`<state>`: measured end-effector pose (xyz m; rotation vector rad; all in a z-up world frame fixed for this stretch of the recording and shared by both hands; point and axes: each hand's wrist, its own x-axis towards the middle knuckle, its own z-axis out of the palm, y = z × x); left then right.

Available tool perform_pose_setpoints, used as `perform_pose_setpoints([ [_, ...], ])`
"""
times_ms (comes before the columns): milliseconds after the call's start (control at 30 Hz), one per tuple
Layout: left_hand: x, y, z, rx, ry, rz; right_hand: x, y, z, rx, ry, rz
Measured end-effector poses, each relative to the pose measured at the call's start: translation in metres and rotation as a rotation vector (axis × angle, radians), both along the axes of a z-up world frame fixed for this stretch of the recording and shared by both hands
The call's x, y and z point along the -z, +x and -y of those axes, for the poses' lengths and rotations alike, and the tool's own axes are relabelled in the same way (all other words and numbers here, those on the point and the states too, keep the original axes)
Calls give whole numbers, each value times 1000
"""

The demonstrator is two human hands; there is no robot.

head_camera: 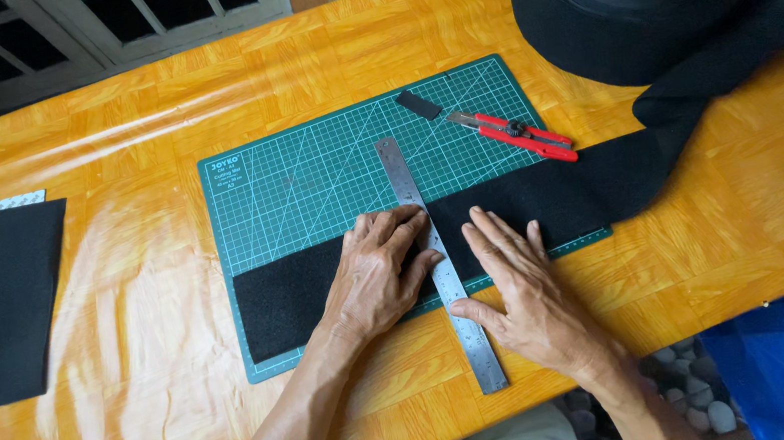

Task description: The person places a strip of black fabric on a green cutting mat and aligns a metal ruler along its length. They then use a red utility knife to cut the fabric along the ruler's edge, separating a rectangular piece from the main strip.

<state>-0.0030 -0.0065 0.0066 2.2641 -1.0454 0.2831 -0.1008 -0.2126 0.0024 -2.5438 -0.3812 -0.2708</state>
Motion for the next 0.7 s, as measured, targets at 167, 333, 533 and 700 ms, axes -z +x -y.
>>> perform_pose_setpoints([
  [167,4,1,0,2,1,-20,-10,15,-21,-55,-258,55],
  [333,2,0,-1,-3,-12,-53,-3,28,-29,-101,-321,48],
  [533,3,1,-1,7,-12,-59,3,21,-19,10,-290,2],
  [700,1,0,-1,10,-21,-20,2,11,-6,-4,-173,31],
])
